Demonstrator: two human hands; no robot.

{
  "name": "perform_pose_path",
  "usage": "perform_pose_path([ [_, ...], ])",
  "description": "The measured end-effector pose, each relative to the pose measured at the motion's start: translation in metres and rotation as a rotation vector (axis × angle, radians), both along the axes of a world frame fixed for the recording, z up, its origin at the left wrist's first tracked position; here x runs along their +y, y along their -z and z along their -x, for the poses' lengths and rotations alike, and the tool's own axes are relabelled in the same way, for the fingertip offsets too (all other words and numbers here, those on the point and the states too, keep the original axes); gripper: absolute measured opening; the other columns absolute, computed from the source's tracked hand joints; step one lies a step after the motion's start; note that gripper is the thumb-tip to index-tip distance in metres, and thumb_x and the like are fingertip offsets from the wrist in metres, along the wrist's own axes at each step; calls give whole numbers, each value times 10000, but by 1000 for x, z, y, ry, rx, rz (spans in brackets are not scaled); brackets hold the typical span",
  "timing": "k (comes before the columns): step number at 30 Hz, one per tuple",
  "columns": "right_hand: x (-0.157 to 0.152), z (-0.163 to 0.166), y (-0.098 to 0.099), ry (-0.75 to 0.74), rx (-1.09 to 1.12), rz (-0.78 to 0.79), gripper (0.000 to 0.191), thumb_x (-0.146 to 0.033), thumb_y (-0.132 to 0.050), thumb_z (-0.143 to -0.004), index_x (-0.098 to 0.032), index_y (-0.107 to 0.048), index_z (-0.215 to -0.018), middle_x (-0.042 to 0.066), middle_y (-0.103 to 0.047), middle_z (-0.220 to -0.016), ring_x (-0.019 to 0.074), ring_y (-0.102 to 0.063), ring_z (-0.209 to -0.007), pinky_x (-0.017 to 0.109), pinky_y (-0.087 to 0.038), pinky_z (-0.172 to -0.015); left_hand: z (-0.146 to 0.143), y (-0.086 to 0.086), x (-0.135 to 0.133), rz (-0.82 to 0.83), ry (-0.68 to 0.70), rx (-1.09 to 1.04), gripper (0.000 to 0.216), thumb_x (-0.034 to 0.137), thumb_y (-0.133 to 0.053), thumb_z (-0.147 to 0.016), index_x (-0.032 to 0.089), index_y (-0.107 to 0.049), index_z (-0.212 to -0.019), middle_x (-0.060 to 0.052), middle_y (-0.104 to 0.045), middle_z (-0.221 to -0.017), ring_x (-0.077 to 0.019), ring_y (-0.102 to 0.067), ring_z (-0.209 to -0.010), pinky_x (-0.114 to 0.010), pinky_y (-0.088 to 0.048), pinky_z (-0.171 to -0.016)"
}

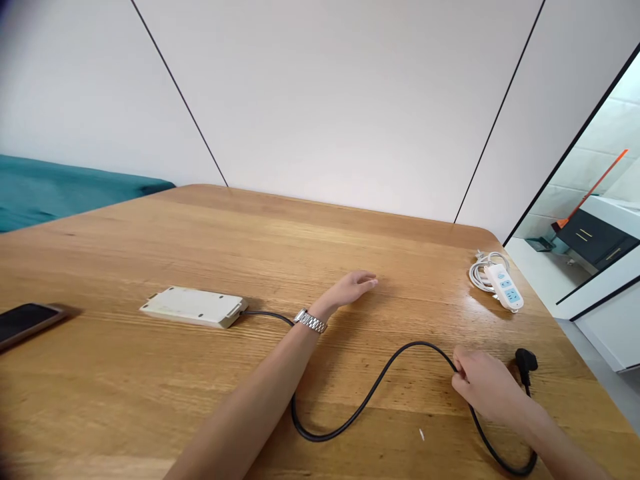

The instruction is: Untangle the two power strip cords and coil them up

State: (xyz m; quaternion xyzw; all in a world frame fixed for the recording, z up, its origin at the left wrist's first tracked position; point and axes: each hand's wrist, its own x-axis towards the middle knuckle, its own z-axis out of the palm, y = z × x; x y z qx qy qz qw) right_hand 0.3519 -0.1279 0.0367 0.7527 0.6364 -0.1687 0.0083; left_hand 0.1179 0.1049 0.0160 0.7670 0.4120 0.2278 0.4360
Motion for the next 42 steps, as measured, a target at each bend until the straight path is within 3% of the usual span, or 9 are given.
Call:
perform_pose_path([
  [7,-18,9,-56,-132,207,-697,127,-295,-428,-940,-234,-538,-929,-28,-597,-652,125,-521,-521,242,-388,-515,-27,-23,-43,175,402,-42,687,723,-408,-806,110,-718,-786,-98,-727,-792,-199,-649,-758,-280,-479,-708],
  [14,5,88,-85,-976,-41,-1156,406,-312,-466,-922,-234,-433,-525,-45,-367,-392,112,-303,-384,286,-241,-394,-48,-44,-98,590,896,-134,863,834,-156,-774,175,-713,-792,-91,-709,-734,-198,-658,-736,-302,-499,-649],
  [20,14,126,-50,-1271,17,-997,378,-207,-515,-889,-214,-424,-522,-51,-352,-427,109,-215,-411,257,-171,-361,-58,-63,-120,1116,484,-547,639,666,-285,-897,120,-612,-952,-106,-680,-823,-175,-662,-671,-260,-502,-540],
  [26,8,120,-16,-1306,13,-796,361,-181,-526,-897,-210,-444,-547,-49,-490,-513,87,-355,-443,231,-268,-350,-35,-87,-84,1210,-70,-1092,288,240,-339,-985,164,-430,-722,80,-327,-502,-28,-302,-315,-108,-217,-313],
  [29,9,105,-6,-1313,168,-930,264,-194,-477,-921,-244,-560,-676,-36,-646,-727,99,-552,-635,230,-489,-652,-9,-101,-63,1118,-191,-1229,325,206,-341,-974,174,-349,-650,94,-221,-488,-19,-190,-302,-111,-92,-298],
  [32,13,92,1,-960,482,-960,272,-410,-527,-905,-287,-571,-1143,47,-658,-1122,213,-592,-1049,389,-445,-968,14,-115,-54,918,-281,-1408,322,228,-367,-964,175,-362,-646,100,-202,-488,-22,-165,-313,-122,-93,-299],
  [36,18,98,15,-462,1078,-479,716,-718,-381,-855,-242,-404,-1390,142,-539,-1332,289,-523,-1218,447,-427,-1003,38,-131,-56,550,-459,-1703,304,232,-379,-953,184,-369,-653,101,-214,-462,-29,-189,-317,-133,-128,-308],
  [39,24,121,32,-608,1113,-184,731,-774,-491,-759,-239,-565,-1251,104,-629,-1216,262,-587,-1127,391,-434,-981,59,-143,-61,369,-575,-1881,309,171,-335,-943,194,-307,-636,95,-231,-427,-31,-219,-310,-134,-159,-321],
  [42,34,146,55,-790,772,-272,728,-736,-570,-731,-229,-565,-1254,96,-654,-1185,237,-587,-1089,375,-394,-991,83,-155,-67,295,-645,-1974,311,161,-302,-938,196,-265,-631,89,-243,-409,-29,-215,-310,-129,-173,-327],
])
